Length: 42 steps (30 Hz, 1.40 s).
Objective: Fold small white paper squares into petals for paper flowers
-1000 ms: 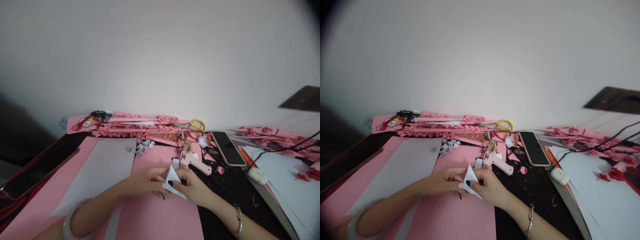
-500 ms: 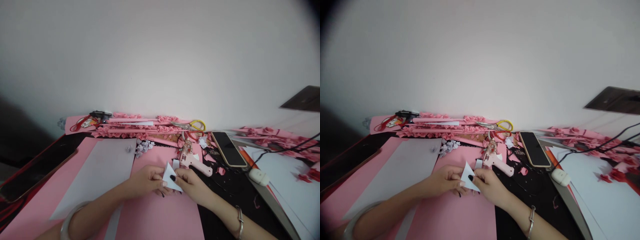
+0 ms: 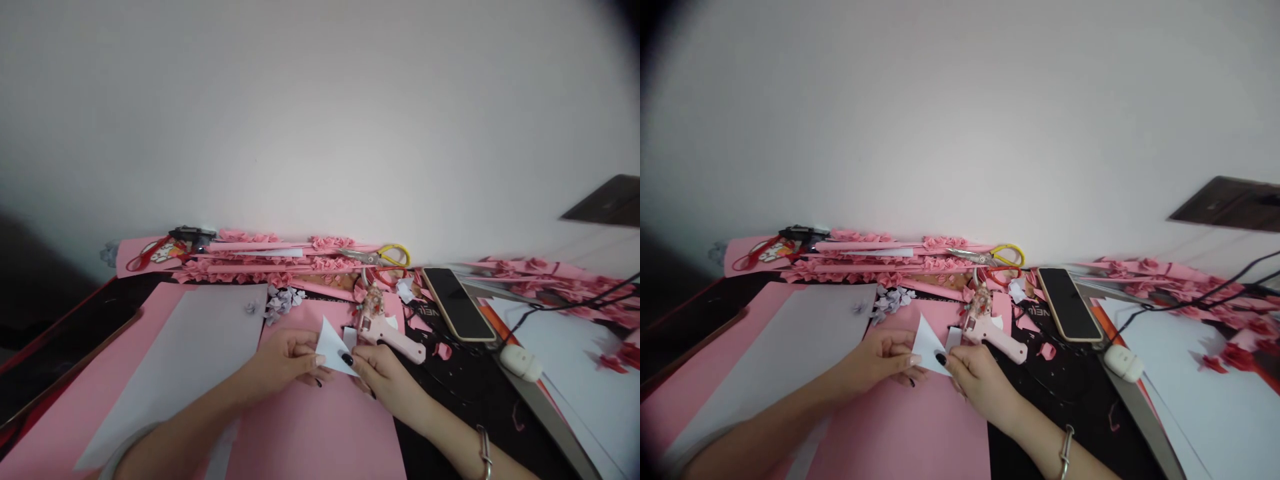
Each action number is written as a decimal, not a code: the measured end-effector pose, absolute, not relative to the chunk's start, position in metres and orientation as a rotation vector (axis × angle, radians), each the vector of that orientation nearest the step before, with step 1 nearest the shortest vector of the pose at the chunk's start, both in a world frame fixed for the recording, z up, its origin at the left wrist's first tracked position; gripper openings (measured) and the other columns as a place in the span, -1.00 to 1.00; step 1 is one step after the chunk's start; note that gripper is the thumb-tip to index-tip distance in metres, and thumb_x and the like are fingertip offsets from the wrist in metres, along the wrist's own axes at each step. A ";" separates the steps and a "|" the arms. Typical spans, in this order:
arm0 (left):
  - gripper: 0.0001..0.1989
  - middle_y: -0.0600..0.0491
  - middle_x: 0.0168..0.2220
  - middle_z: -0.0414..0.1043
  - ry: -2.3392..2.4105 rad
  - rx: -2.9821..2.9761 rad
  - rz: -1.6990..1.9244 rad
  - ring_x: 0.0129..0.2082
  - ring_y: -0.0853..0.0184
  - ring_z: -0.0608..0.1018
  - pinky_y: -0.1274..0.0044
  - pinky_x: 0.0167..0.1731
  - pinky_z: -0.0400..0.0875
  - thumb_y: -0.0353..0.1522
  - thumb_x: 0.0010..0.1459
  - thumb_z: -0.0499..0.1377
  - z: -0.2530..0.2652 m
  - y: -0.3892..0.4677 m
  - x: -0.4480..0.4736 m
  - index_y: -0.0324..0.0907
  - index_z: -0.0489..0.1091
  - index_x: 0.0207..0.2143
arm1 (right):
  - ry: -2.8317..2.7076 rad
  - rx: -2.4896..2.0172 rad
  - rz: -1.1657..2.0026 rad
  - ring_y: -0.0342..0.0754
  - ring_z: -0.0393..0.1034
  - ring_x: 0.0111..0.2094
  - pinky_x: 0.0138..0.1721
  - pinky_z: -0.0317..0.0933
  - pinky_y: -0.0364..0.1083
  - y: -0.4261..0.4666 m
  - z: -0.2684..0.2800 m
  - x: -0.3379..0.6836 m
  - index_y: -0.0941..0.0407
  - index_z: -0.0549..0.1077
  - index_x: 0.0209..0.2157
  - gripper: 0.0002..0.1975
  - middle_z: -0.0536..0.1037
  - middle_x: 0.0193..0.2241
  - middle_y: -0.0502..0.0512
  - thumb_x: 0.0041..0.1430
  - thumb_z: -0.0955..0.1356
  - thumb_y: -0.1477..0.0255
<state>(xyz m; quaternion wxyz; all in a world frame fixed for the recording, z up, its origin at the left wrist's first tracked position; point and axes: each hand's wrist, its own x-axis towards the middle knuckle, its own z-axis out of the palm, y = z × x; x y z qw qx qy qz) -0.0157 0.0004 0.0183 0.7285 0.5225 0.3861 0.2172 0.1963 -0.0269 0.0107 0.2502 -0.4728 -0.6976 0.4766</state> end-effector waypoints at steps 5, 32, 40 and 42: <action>-0.76 0.04 -0.45 0.58 0.940 1.128 0.547 -0.35 0.24 0.61 0.49 -0.34 0.46 -0.24 -0.04 0.28 0.016 -0.001 -0.015 -0.22 0.41 -0.39 | -1.908 -1.239 1.395 -0.23 0.07 -0.70 -0.63 -0.05 -0.21 -0.026 0.008 0.197 0.13 0.19 -0.67 -0.47 0.23 -0.75 -0.09 0.23 0.18 0.06; -0.87 0.03 -0.54 0.57 0.661 1.178 0.225 -0.51 0.32 0.61 0.54 -0.42 0.49 -0.32 0.03 0.25 0.018 -0.020 -0.012 -0.23 0.50 -0.44 | -1.698 -1.130 1.472 -0.24 0.04 -0.68 -0.64 -0.09 -0.22 -0.028 0.009 0.195 0.15 0.25 -0.66 -0.48 0.21 -0.73 -0.12 0.11 0.29 0.02; -0.81 0.02 -0.49 0.59 0.646 1.125 0.310 -0.45 0.28 0.62 0.52 -0.39 0.48 -0.27 -0.02 0.29 0.009 -0.012 -0.012 -0.24 0.48 -0.41 | -1.432 -1.113 1.529 -0.26 -0.02 -0.79 -0.73 -0.15 -0.23 -0.024 0.005 0.198 0.16 0.30 -0.65 -0.44 0.25 -0.79 -0.09 0.23 0.15 0.04; -0.77 0.00 -0.47 0.59 0.738 1.136 0.413 -0.43 0.28 0.62 0.54 -0.41 0.47 -0.25 -0.02 0.29 0.010 -0.007 -0.012 -0.25 0.49 -0.37 | -1.449 -1.080 1.462 -0.25 0.02 -0.76 -0.73 -0.11 -0.24 -0.025 0.005 0.197 0.17 0.39 -0.43 -0.57 0.28 -0.72 -0.11 0.22 0.21 0.09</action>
